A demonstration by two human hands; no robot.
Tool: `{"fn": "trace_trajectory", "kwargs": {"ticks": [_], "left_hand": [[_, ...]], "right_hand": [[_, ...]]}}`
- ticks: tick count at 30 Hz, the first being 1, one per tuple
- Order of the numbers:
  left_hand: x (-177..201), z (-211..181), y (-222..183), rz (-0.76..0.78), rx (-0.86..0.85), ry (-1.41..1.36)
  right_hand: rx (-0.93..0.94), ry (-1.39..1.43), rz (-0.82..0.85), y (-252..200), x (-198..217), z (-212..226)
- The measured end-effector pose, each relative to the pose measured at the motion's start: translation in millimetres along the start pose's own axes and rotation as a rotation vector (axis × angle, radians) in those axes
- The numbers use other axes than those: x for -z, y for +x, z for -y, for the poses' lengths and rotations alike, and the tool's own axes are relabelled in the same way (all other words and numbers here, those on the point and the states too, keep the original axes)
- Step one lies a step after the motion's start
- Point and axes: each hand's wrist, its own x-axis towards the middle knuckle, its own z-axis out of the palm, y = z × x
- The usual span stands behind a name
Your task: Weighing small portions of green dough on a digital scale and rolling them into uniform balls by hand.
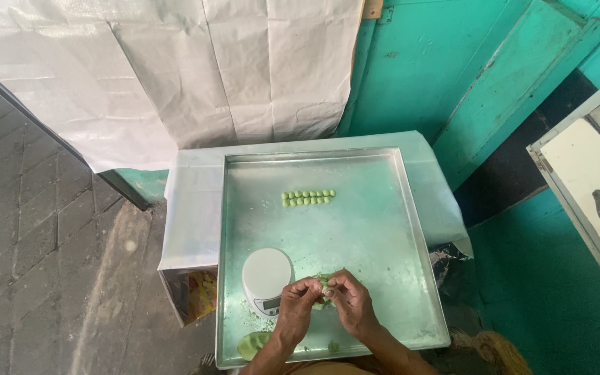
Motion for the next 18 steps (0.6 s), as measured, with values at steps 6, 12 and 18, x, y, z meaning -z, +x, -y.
{"fn": "trace_trajectory", "kwargs": {"ticks": [6, 12, 18], "left_hand": [[-10, -19, -2, 0.131, 0.11, 0.238], [-14, 0, 0, 0.108, 0.078, 0.286], [-17, 14, 1, 0.036, 0.065, 0.295]], "right_hand": [[-0.069, 0.017, 0.018, 4, 5, 3], [0.023, -0.03, -0.057, 4, 11, 1], [-0.219, 0.144, -0.222, -6, 11, -30]]}}
